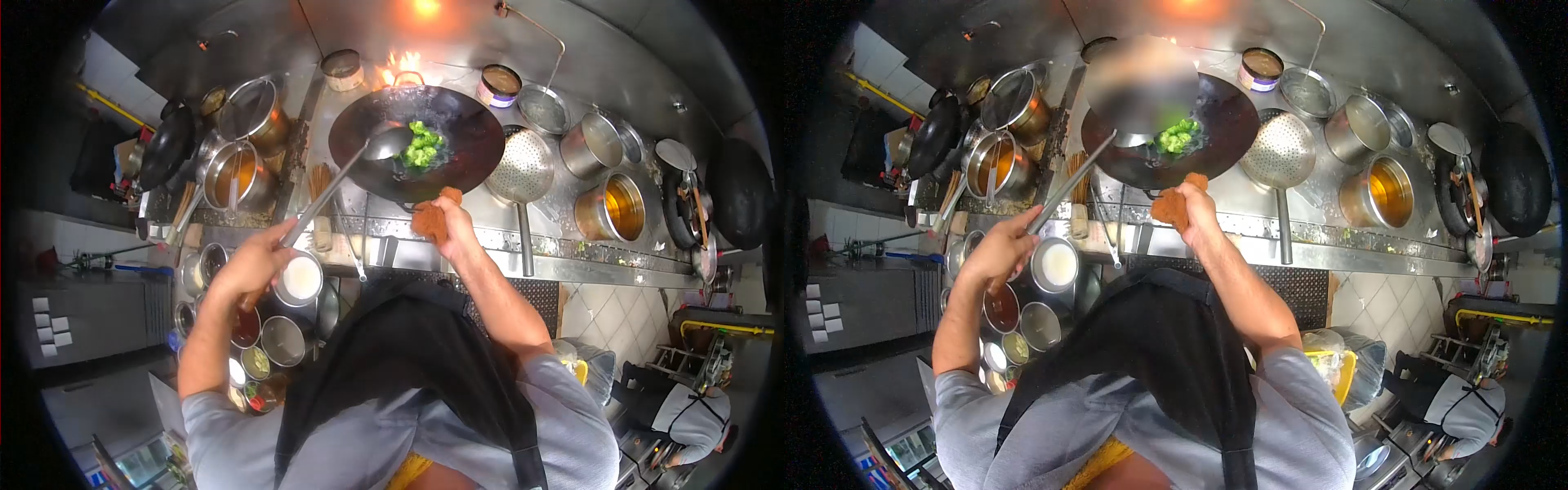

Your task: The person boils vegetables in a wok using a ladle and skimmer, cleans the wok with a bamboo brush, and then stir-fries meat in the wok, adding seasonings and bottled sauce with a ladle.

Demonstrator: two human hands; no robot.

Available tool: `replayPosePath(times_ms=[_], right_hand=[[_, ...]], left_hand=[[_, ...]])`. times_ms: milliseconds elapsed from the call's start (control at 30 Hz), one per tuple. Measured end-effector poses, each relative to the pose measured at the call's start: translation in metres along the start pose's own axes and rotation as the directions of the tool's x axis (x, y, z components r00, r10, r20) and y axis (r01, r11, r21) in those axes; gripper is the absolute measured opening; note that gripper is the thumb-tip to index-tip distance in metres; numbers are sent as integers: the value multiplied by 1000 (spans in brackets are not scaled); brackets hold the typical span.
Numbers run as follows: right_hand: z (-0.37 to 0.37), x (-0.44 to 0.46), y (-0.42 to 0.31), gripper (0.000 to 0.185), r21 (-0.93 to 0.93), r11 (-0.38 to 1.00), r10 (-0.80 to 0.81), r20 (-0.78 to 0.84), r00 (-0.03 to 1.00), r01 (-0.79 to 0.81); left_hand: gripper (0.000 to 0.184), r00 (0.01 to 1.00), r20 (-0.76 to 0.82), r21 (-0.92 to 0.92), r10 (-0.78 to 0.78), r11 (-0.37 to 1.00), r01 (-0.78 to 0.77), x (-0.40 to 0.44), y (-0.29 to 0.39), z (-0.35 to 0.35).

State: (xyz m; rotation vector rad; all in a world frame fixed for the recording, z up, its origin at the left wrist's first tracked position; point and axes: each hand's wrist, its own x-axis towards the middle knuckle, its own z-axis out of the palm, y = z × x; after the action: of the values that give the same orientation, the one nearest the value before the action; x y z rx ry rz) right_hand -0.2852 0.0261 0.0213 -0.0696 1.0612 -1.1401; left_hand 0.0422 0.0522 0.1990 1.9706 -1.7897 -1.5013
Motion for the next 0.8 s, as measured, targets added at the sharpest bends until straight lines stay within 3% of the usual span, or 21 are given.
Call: replayPosePath(times_ms=[100,167,233,300,367,433,500,567,700,800], right_hand=[[-8,-14,2,30,-96,988,-119,46,992,123],[-9,-45,10,30,-234,936,-260,51,964,264],[-57,-19,54,38,-543,666,-563,86,822,513],[-64,-31,49,38,-715,601,-491,23,871,358],[-41,-41,25,36,-712,582,-503,66,862,394],[-31,-28,8,31,-421,863,-284,48,958,277],[-28,-30,1,28,-314,939,-137,23,990,137],[-42,-25,18,28,-245,964,-106,11,994,106],[-47,-45,42,30,-169,983,-76,-43,996,68],[-56,-51,54,37,-71,996,-57,-12,998,56]], left_hand=[[62,998,37,-361,-48,931,58,3,-2,-3],[68,997,62,-433,-54,898,76,12,-5,7],[71,993,90,-481,-76,869,111,22,-4,28],[70,968,247,-664,-53,718,209,20,15,53],[54,950,309,-780,-39,562,277,12,37,82],[37,914,396,-862,91,378,336,28,42,102],[21,863,457,-887,214,187,423,48,32,119],[8,806,496,-850,323,-8,526,65,20,135],[10,741,511,-800,436,-73,595,60,5,136],[16,751,511,-823,419,-14,568,52,3,127]])
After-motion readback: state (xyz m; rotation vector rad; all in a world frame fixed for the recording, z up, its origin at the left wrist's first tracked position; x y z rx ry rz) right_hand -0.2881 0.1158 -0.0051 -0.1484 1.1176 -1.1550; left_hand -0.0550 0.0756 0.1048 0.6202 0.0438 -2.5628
